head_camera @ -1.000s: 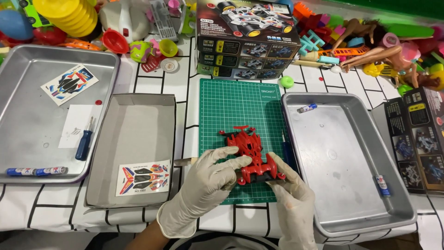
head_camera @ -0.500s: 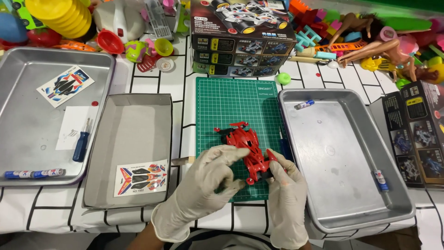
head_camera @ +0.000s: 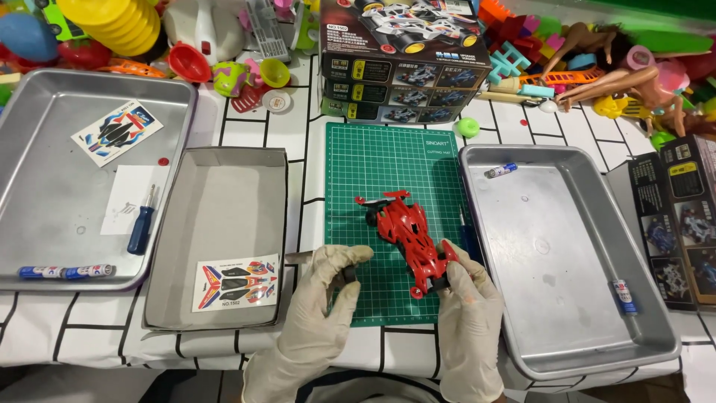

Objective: Assembling a plastic model toy car chassis by fitting gears and applying lubricant.

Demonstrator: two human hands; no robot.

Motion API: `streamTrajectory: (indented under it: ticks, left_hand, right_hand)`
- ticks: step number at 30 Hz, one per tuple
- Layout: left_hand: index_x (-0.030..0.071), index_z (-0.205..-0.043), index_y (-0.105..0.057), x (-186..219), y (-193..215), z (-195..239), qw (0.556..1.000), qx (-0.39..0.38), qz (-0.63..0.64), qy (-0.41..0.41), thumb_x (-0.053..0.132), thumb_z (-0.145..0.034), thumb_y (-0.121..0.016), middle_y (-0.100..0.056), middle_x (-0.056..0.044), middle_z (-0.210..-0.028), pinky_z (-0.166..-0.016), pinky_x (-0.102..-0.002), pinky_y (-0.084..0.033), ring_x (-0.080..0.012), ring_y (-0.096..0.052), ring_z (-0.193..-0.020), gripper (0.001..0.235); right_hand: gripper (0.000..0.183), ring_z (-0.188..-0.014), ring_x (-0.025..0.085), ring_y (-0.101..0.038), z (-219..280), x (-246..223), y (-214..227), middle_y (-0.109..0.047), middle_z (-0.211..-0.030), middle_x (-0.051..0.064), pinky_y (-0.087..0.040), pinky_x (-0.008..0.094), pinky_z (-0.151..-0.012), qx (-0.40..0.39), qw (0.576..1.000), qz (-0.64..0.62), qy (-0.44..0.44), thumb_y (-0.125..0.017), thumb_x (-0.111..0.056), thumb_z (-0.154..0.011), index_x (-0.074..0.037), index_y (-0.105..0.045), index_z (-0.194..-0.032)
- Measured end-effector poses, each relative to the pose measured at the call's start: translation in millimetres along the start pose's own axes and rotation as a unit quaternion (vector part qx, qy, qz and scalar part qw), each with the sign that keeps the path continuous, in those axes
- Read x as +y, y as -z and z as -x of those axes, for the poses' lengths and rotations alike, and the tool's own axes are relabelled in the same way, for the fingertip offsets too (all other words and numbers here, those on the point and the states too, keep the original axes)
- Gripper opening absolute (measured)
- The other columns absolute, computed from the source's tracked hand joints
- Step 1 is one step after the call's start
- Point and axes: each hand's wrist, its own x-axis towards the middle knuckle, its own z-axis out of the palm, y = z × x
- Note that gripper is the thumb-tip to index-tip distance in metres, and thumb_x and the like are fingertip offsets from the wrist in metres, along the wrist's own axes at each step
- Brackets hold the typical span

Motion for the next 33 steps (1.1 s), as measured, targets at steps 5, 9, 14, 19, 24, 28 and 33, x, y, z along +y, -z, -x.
streamTrajectory:
  ticks: [5,9,14,19,24,28,33]
  left_hand:
    - [0.009,-0.116,-0.075,6.6,-13.8,1.0,0.949,0.063,0.133,0.279,-0.007,-0.081,-0.076,-0.079,-0.004,-0.115,-0.091,-0.027,-0.059,-0.014,-0.072,-0.102,0.038]
    - [0.003,-0.109,-0.078,8.5,-23.6,3.3,0.905,0.085,0.228,0.348,-0.007,-0.077,-0.08,-0.082,-0.011,-0.111,-0.091,-0.031,-0.065,-0.0185,-0.078,-0.099,0.034]
    - [-0.005,-0.111,-0.072,5.4,-29.4,2.2,0.868,0.098,0.317,0.37,-0.015,-0.076,-0.077,-0.081,-0.019,-0.107,-0.09,-0.032,-0.064,-0.0196,-0.077,-0.091,0.036]
    - [-0.004,-0.111,-0.075,-7.9,-34.2,12.8,0.873,0.111,0.304,0.365,-0.019,-0.074,-0.078,-0.08,-0.016,-0.107,-0.078,-0.026,-0.059,-0.0083,-0.059,-0.073,0.04]
    - [-0.005,-0.11,-0.074,-11.2,-34.9,15.3,0.877,0.117,0.305,0.352,-0.014,-0.072,-0.083,-0.08,-0.019,-0.11,-0.085,-0.029,-0.064,-0.0154,-0.073,-0.083,0.041]
    - [-0.003,-0.106,-0.077,-10.5,-37.0,15.5,0.886,0.131,0.271,0.353,-0.013,-0.07,-0.085,-0.082,-0.02,-0.109,-0.083,-0.031,-0.066,-0.0185,-0.073,-0.085,0.038]
    - [-0.001,-0.104,-0.081,-4.7,-37.2,17.2,0.924,0.14,0.189,0.302,-0.008,-0.068,-0.088,-0.081,-0.016,-0.107,-0.089,-0.034,-0.071,-0.0247,-0.082,-0.095,0.037]
  right_hand:
    - [0.038,-0.125,0.032,-0.066,3.6,2.8,2.9,-0.069,-0.131,0.02,-0.055,0.043,-0.106,-0.028,0.999,-0.014,0.03,-0.069,-0.012,-0.084,0.002,-0.066,-0.119]
    - [0.046,-0.128,0.03,-0.065,12.8,4.1,-0.9,-0.068,-0.133,0.02,-0.053,0.036,-0.101,-0.013,0.999,0.02,0.031,-0.067,-0.016,-0.083,0.003,-0.067,-0.125]
    - [0.041,-0.129,0.031,-0.064,9.4,15.5,10.1,-0.068,-0.133,0.021,-0.053,0.04,-0.11,-0.046,0.995,0.005,0.091,-0.066,-0.01,-0.087,0.004,-0.066,-0.126]
    - [0.039,-0.129,0.033,-0.064,10.1,17.2,11.0,-0.068,-0.132,0.023,-0.054,0.041,-0.11,-0.049,0.994,0.005,0.102,-0.064,-0.005,-0.089,0.006,-0.065,-0.126]
    - [0.041,-0.127,0.032,-0.064,12.7,15.8,9.0,-0.067,-0.133,0.024,-0.054,0.039,-0.109,-0.05,0.992,0.014,0.117,-0.064,-0.006,-0.088,0.008,-0.064,-0.127]
    - [0.038,-0.125,0.032,-0.066,16.7,12.3,4.0,-0.068,-0.132,0.023,-0.058,0.04,-0.104,-0.019,0.992,0.031,0.124,-0.062,-0.002,-0.089,0.006,-0.066,-0.126]
    - [0.035,-0.123,0.033,-0.068,14.9,19.9,10.6,-0.069,-0.129,0.024,-0.06,0.04,-0.104,-0.009,0.978,0.058,0.198,-0.064,0.003,-0.087,0.007,-0.067,-0.122]
